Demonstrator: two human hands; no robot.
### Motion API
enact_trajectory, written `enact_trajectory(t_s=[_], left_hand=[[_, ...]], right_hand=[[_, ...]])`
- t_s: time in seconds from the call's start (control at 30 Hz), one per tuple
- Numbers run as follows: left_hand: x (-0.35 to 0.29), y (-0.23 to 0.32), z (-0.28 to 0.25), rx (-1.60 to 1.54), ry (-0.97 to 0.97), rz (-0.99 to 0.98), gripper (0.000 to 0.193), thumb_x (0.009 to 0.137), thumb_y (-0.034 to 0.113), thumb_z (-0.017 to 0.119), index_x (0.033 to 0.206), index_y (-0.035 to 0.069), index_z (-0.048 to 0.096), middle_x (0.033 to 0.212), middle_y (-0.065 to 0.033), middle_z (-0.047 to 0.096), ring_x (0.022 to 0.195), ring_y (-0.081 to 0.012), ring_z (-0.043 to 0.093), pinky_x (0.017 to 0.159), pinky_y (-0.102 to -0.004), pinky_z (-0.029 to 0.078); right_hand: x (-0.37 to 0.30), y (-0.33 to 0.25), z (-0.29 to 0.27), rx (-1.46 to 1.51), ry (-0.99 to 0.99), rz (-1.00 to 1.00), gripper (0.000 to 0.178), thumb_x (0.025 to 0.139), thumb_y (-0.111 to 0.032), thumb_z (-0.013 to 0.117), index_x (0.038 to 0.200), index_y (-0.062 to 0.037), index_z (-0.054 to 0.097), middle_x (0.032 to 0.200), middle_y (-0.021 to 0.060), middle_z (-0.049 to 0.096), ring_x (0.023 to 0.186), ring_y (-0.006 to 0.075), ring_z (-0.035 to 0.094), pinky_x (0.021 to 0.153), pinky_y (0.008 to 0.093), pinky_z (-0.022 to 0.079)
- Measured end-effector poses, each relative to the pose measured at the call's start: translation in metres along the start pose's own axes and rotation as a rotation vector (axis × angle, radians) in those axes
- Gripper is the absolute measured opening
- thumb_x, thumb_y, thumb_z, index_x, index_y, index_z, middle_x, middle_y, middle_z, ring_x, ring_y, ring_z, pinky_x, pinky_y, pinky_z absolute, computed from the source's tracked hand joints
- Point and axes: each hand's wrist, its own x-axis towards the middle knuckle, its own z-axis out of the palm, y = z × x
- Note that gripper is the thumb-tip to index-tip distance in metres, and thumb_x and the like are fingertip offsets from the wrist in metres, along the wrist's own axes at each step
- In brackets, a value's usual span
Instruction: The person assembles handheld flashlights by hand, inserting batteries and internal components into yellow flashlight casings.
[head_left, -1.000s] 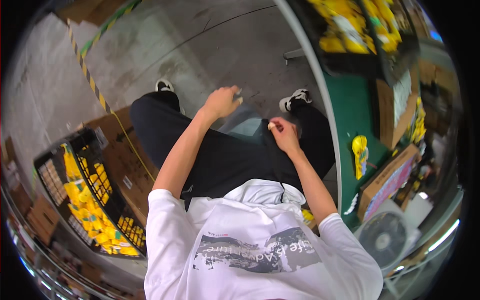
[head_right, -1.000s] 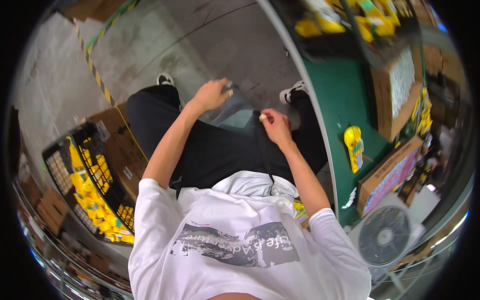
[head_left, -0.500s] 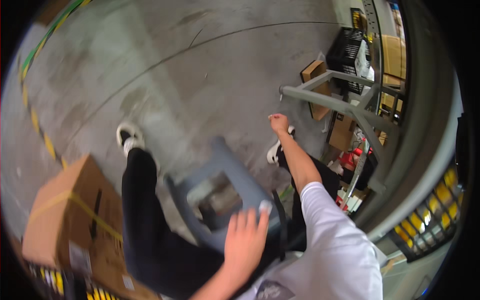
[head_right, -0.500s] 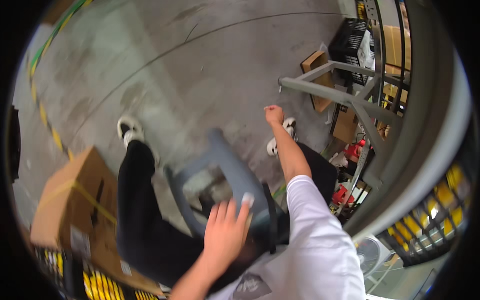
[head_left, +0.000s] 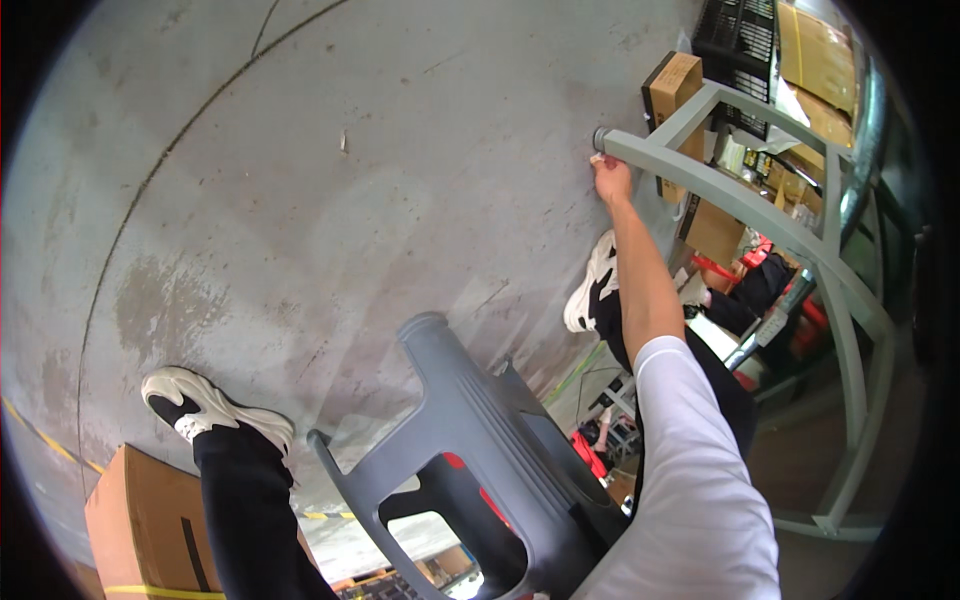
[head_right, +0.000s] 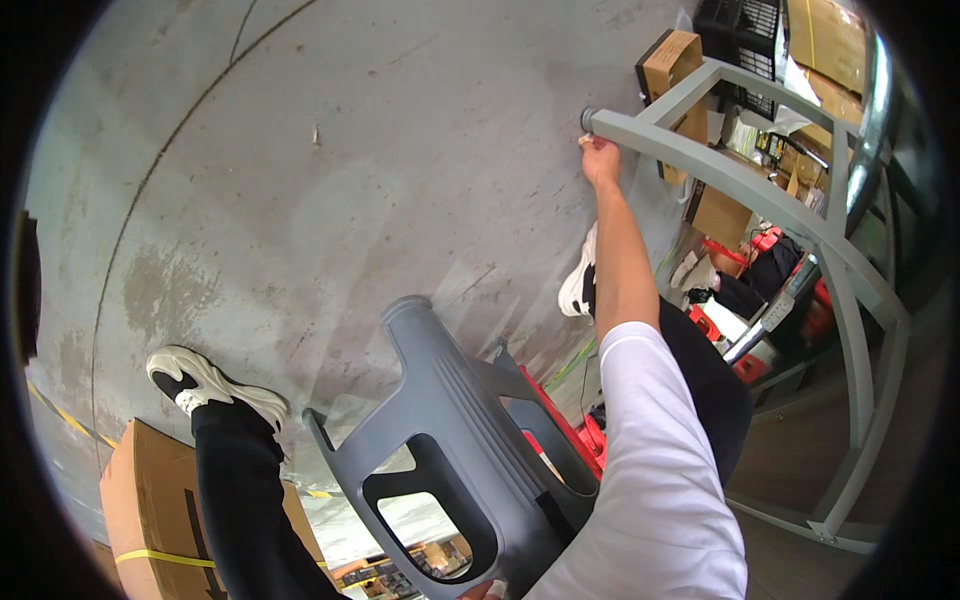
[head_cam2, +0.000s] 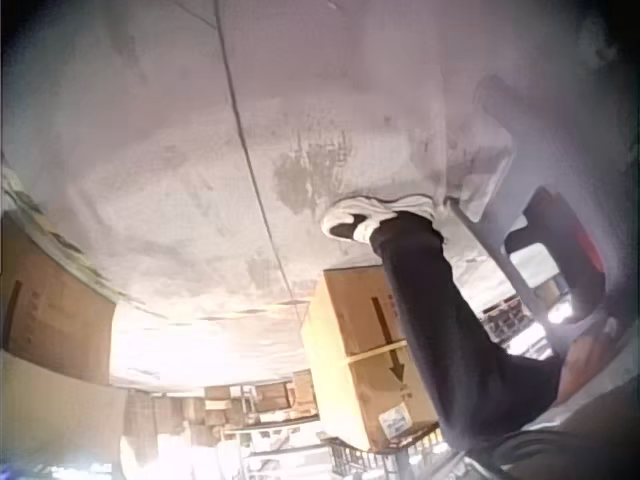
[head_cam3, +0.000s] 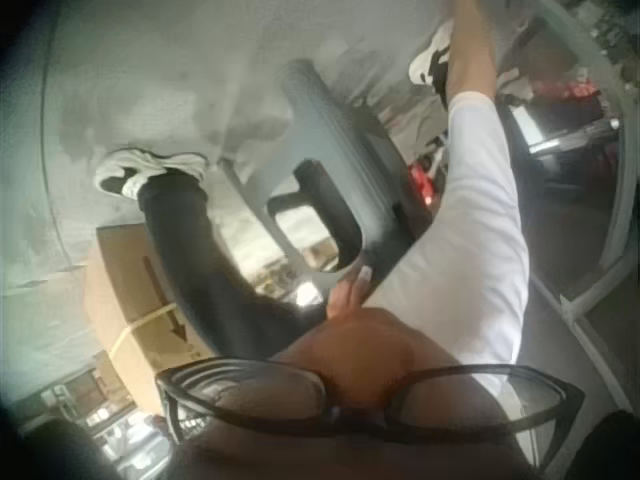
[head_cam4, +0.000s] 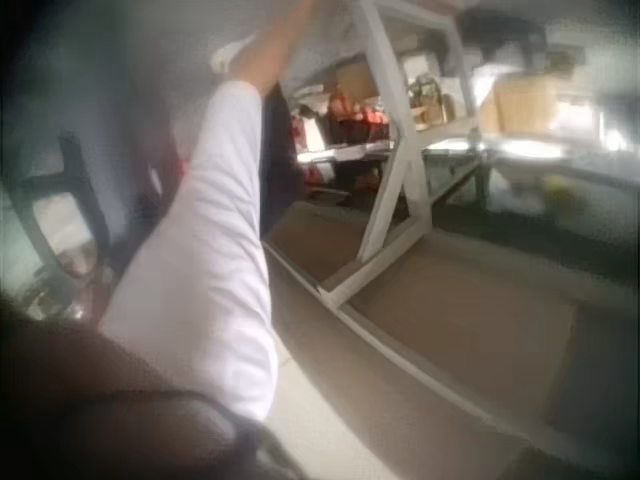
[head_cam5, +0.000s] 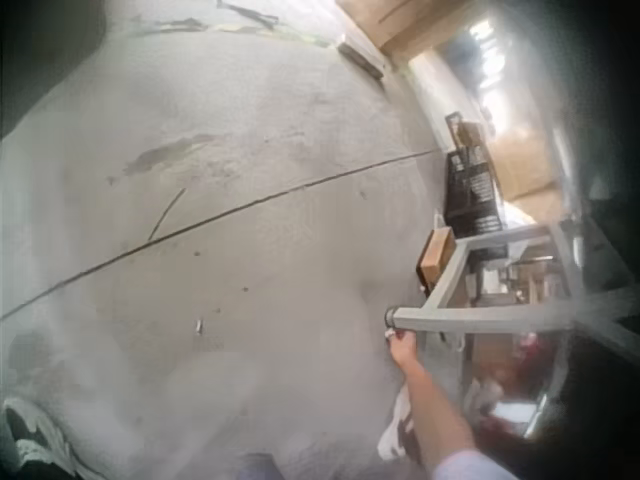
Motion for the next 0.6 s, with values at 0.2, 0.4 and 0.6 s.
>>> enact_trajectory(t_s=[0.2, 0.4, 0.6], left_hand=[[0.046, 0.045, -0.023, -0.158, 0.074, 0.210, 0.041, 0.092, 0.023, 0.070, 0.128, 0.005, 0.068, 0.130, -0.0175, 0.065, 0.116, -0.0348, 0.064, 0.101, -0.0462, 0.050], [-0.062, 0.091, -0.039, 0.005, 0.351, 0.293, 0.025, 0.087, 0.018, 0.066, 0.109, 0.005, 0.069, 0.124, -0.0163, 0.065, 0.114, -0.0305, 0.063, 0.101, -0.0437, 0.049], [-0.122, 0.085, -0.107, -0.282, 0.962, 1.030, 0.028, 0.074, 0.006, 0.074, 0.101, 0.005, 0.069, 0.120, -0.0177, 0.069, 0.111, -0.0371, 0.067, 0.092, -0.0478, 0.054]], right_hand=[[-0.013, 0.004, -0.017, 0.193, 0.090, -0.035, 0.024, 0.094, -0.021, 0.083, 0.109, -0.0026, 0.075, 0.099, 0.0062, 0.077, 0.084, 0.0116, 0.070, 0.074, 0.0276, 0.055], [-0.208, -0.159, -0.032, 0.521, -0.346, 0.211, 0.029, 0.095, -0.010, 0.079, 0.121, 0.0022, 0.070, 0.105, 0.0084, 0.076, 0.091, 0.0158, 0.072, 0.079, 0.0272, 0.059], [-0.449, -0.452, -0.191, 1.245, -1.079, -0.054, 0.023, 0.103, -0.010, 0.071, 0.121, 0.0040, 0.067, 0.112, 0.0095, 0.075, 0.101, 0.0146, 0.074, 0.083, 0.0227, 0.063]])
